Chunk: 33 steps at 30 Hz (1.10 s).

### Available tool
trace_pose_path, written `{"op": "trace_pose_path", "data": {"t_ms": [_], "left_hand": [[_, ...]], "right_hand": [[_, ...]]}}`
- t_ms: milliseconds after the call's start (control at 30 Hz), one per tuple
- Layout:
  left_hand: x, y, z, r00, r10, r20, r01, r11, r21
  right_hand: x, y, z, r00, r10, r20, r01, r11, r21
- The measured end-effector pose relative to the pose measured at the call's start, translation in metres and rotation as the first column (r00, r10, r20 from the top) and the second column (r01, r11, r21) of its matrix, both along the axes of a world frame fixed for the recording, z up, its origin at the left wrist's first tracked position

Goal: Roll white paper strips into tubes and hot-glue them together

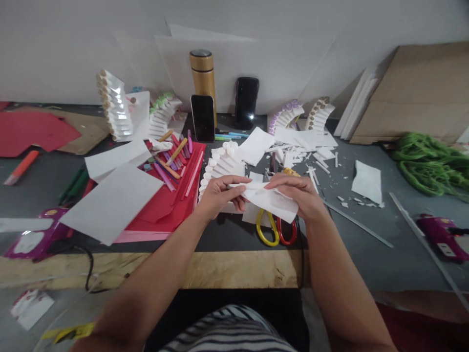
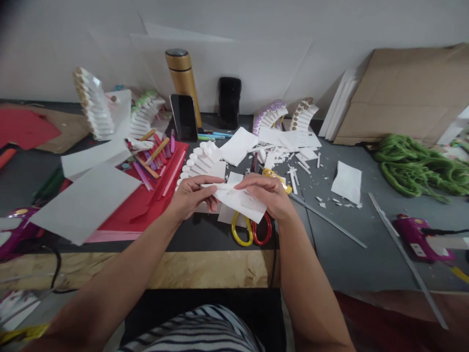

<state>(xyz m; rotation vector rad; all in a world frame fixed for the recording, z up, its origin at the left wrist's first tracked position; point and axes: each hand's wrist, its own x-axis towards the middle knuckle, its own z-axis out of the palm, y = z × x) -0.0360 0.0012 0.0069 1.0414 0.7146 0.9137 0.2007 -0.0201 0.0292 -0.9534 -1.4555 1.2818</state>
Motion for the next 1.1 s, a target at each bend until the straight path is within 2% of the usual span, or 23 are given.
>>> {"op": "trace_pose_path", "data": {"t_ms": [133,267,433,633,767,967,1100], "left_hand": [[0.0001,-0.0002,0.0002,0.999,-0.031,-0.039,0.031,0.999,0.019],[0.0005,0.0,0.0007,0.999,0.001,-0.045,0.001,0.999,0.048],[-0.0004,-0.0001,-0.0025,0.999,0.026,-0.027,-0.023,0.995,0.096],[-0.0036,0.0006,-0.0019,0.997,0.011,0.082,-0.016,0.998,0.067],[-0.0046,0.0015,-0.0006,0.994,-0.013,0.107,0.005,0.997,0.074],[-0.002,0.001,-0.0028,0.996,0.082,0.045,-0.085,0.993,0.086],[-0.0015,0.0021,-0.0041,0.997,0.081,-0.022,-0.077,0.99,0.122]], "right_hand": [[0.0007,0.0011,0.0013,0.995,-0.062,0.08,0.061,0.998,0.008],[0.001,0.0028,-0.0012,0.976,-0.145,0.161,0.157,0.985,-0.065],[0.0006,0.003,-0.0011,0.982,-0.138,0.13,0.158,0.976,-0.152],[0.0036,0.0052,-0.0008,0.987,-0.144,0.069,0.142,0.989,0.038],[0.0051,0.0054,-0.001,0.994,-0.098,0.04,0.095,0.992,0.08],[0.0055,0.0038,0.0013,0.995,-0.007,0.097,-0.005,0.993,0.118],[0.0059,0.0036,0.0034,0.986,0.027,0.166,-0.057,0.982,0.179]]}}
